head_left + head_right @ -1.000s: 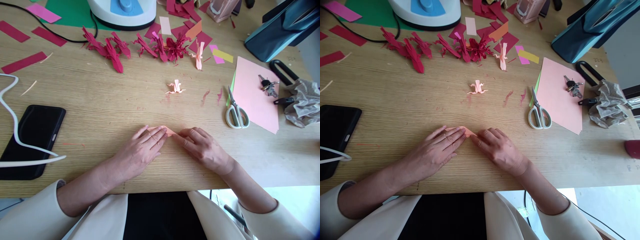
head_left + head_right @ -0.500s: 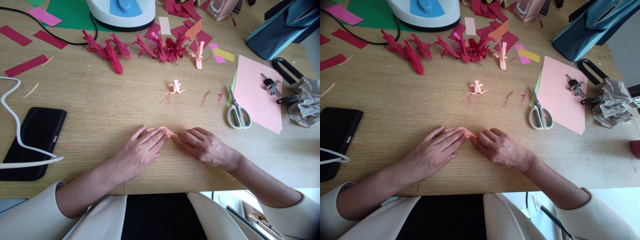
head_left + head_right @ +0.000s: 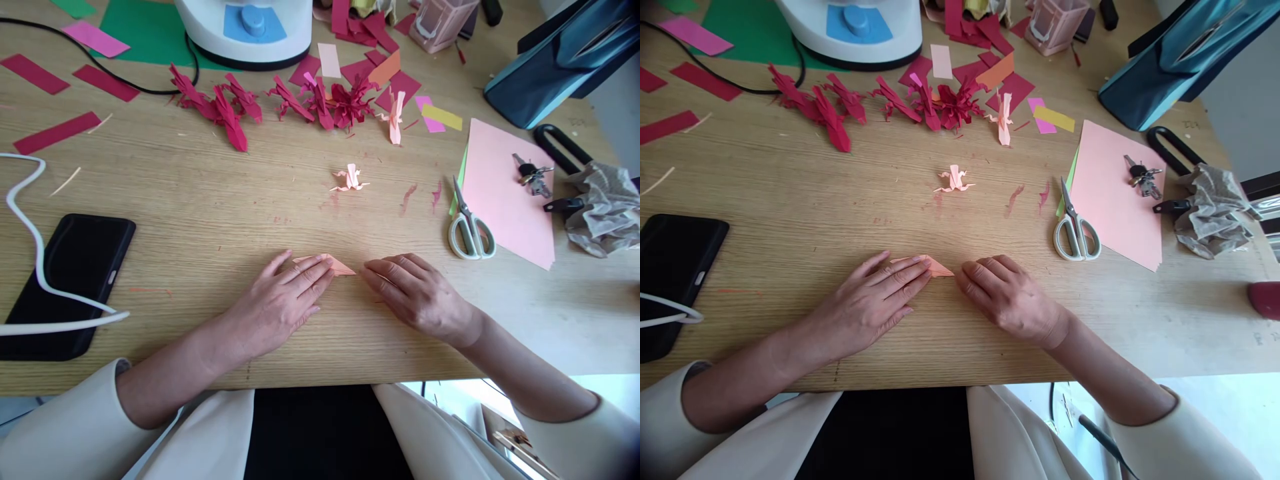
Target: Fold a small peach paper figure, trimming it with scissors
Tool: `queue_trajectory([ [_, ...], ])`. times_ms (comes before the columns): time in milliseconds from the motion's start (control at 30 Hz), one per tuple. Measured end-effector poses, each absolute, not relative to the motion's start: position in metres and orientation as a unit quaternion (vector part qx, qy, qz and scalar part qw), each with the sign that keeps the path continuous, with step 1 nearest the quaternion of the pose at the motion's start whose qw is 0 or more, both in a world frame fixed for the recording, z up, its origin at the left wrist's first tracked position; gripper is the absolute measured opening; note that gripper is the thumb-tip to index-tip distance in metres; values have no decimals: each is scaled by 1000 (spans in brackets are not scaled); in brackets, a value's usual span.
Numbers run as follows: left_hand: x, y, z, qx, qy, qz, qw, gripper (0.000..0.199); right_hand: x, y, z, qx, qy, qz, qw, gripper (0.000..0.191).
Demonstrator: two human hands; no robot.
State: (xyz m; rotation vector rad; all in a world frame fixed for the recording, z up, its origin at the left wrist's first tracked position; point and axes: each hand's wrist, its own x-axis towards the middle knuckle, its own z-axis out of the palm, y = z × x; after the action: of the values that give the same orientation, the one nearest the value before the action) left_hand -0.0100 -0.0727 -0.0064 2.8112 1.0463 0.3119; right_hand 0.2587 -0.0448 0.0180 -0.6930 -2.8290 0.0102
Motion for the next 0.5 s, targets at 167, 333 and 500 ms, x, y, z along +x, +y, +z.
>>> queue_trajectory([
  [167, -11, -73, -7, 928, 351, 103, 69, 47, 233, -47, 8, -261, -947, 93, 164, 34],
  [333, -13, -74, -13, 930, 345, 107, 69, 49, 227, -44, -11, -258, -939, 114, 197, 33],
  [500, -15, -74, -17, 925, 351, 114, 91, 58, 229, -44, -13, -258, -939, 113, 200, 35],
])
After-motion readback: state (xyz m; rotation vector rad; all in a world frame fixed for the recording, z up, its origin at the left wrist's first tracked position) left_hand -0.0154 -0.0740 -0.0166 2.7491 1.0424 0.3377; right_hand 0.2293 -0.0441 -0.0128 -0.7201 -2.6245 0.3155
